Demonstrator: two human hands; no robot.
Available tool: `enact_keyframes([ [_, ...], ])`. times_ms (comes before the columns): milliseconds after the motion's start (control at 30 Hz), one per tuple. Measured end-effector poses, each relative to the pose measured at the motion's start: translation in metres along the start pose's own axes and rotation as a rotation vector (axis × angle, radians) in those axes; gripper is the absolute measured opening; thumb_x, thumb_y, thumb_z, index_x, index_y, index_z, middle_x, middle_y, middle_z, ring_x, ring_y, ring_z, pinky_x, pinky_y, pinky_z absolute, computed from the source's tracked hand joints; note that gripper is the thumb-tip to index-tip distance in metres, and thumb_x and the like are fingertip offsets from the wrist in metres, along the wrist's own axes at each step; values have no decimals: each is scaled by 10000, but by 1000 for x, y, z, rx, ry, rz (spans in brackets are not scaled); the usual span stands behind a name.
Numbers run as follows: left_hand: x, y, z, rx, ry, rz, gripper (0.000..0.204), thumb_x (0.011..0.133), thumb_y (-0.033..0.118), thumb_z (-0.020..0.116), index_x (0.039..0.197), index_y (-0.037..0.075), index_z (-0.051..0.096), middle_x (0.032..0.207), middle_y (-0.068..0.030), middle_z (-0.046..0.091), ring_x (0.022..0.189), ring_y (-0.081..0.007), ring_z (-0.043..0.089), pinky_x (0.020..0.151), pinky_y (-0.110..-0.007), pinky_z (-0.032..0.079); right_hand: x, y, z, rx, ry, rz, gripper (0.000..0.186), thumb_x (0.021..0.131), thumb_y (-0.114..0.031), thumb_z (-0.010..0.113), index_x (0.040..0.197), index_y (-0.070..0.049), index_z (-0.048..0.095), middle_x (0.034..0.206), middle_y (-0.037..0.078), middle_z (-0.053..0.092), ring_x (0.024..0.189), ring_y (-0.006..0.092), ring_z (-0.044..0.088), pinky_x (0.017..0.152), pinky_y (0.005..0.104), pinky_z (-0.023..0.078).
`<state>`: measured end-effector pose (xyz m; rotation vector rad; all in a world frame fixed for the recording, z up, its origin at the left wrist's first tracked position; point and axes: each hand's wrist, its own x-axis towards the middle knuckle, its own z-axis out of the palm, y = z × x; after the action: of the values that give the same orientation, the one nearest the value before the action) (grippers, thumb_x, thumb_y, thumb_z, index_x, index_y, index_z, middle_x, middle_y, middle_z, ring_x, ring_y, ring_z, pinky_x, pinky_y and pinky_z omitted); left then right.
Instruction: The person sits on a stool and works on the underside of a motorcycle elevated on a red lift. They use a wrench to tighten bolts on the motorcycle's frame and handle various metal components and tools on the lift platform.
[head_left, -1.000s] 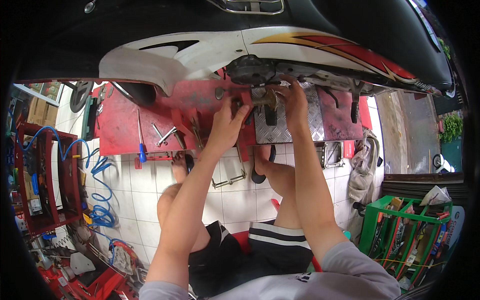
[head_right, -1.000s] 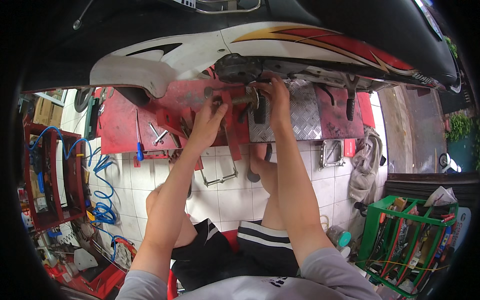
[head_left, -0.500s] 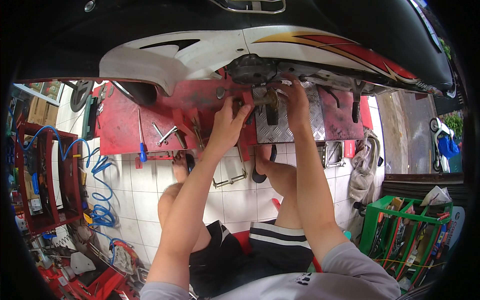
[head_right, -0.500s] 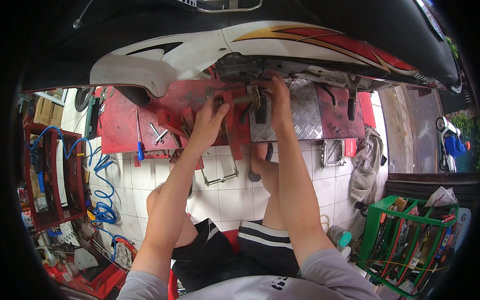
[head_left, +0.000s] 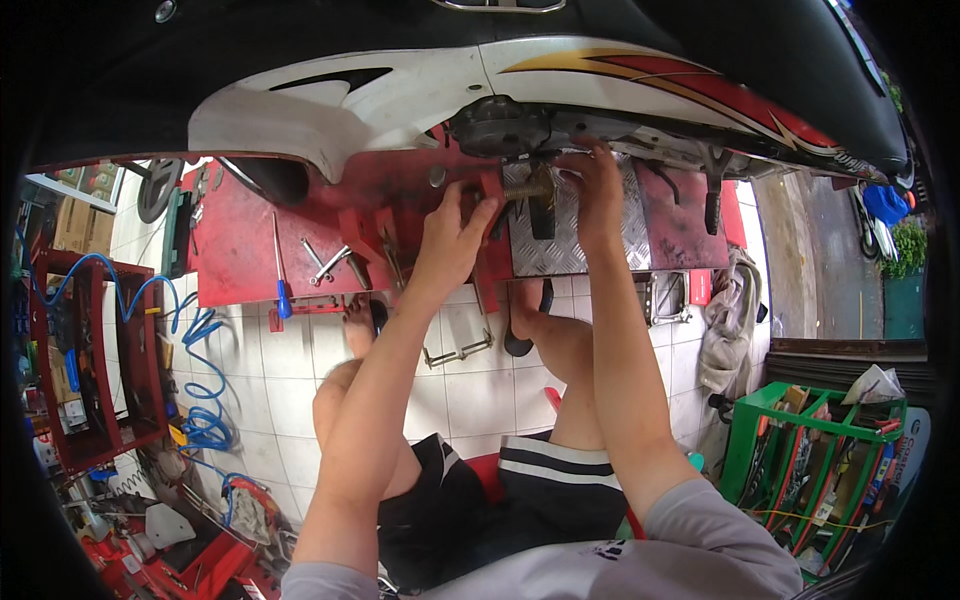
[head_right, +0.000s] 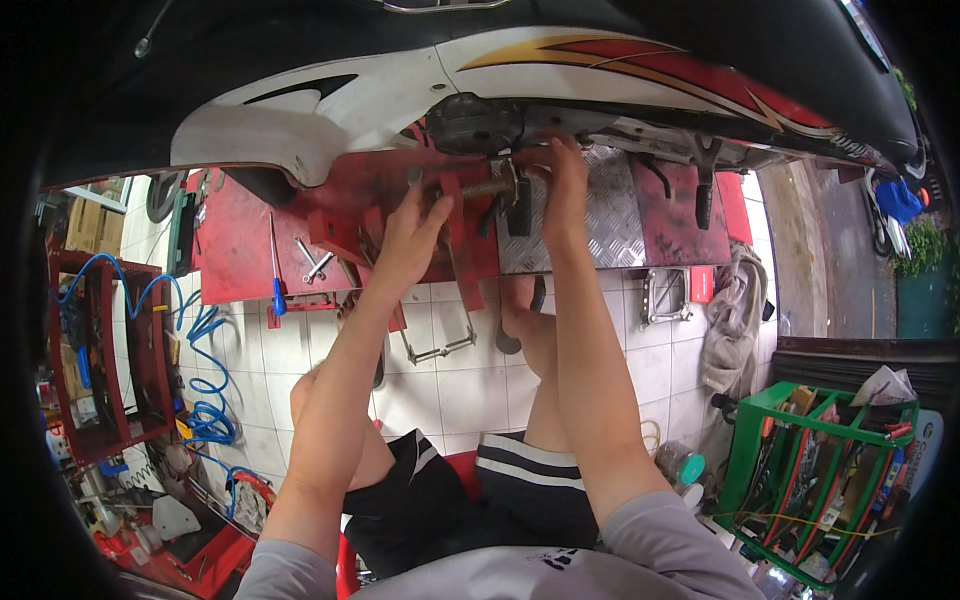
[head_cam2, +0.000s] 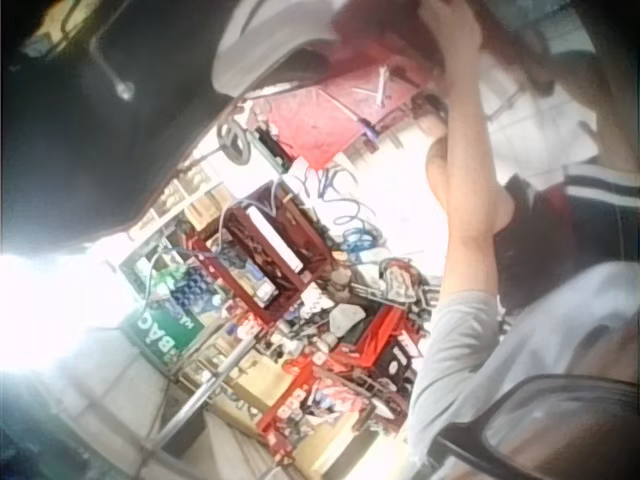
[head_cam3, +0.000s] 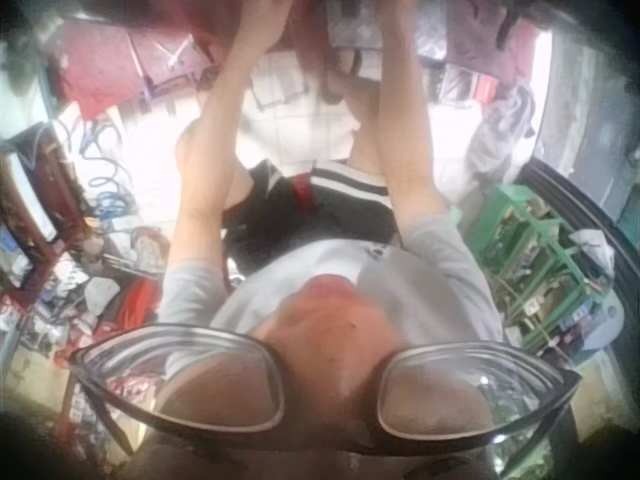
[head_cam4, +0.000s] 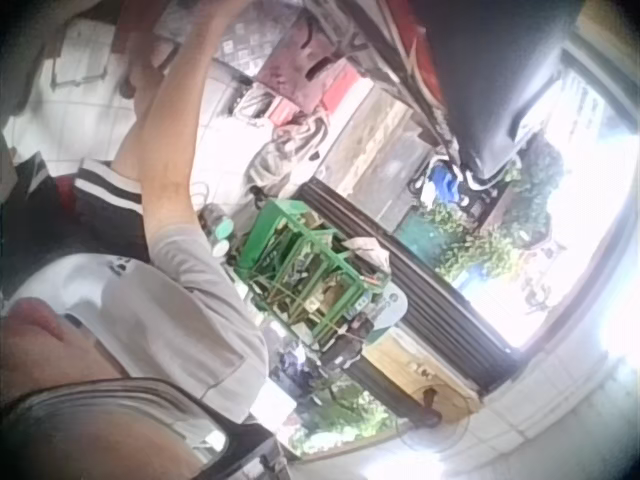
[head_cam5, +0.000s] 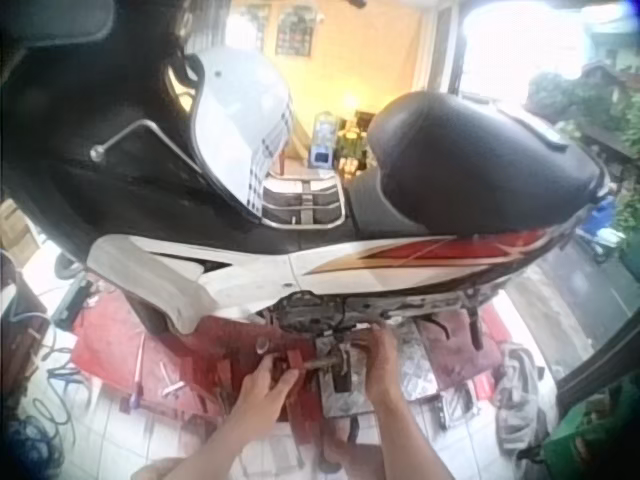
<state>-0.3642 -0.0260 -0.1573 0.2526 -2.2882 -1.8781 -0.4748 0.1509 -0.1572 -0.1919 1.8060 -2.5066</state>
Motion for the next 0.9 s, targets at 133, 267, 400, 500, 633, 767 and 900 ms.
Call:
enact_keyframes([
  [133,0,0,-2,17,-3,19,498,930,392,563,1172,-38,500,729,-161,649,621,-234,654,598,-338,494,-6,-8,16,-16,-16,15,365,910,-273,433,1081,20,567,860,125,671,867,198,624,825,306,420],
  [267,2,-5,-2,31,3,33,484,919,379,582,1171,-30,526,765,-138,655,652,-199,637,619,-317,484,-2,-9,5,-141,-36,-93,361,905,-278,445,1083,8,570,897,141,686,858,199,629,838,303,414],
  [400,4,-7,-2,28,48,58,463,908,359,612,1169,-18,552,794,-85,664,645,-123,608,622,-268,468,-4,-5,17,-156,39,-55,350,902,-272,450,1082,1,574,850,120,684,853,196,629,842,299,412],
  [500,4,-6,-4,74,42,38,421,897,337,630,1107,-23,572,790,-80,669,667,-121,622,636,-265,474,-5,-5,9,-127,6,-98,353,900,-280,453,1084,-5,576,862,118,682,885,194,627,857,303,406],
  [633,5,-4,-4,52,72,26,428,849,349,682,946,-57,592,746,-152,651,669,-190,612,635,-310,479,-2,-2,8,-89,38,-44,358,899,-280,453,1085,3,570,861,119,676,914,191,626,873,308,402],
  [767,4,-1,-4,40,76,36,402,861,332,672,979,-43,589,752,-124,660,677,-165,623,629,-291,477,-7,-8,15,-54,-61,-41,352,903,-267,447,1091,6,565,867,113,669,923,190,622,877,317,399],
  [900,4,0,-4,67,51,30,388,888,318,643,1075,-15,576,781,-75,676,692,-115,632,618,-252,468,-2,-6,6,-115,-5,-38,354,904,-273,447,1097,-1,565,901,118,665,923,189,620,873,316,401],
])
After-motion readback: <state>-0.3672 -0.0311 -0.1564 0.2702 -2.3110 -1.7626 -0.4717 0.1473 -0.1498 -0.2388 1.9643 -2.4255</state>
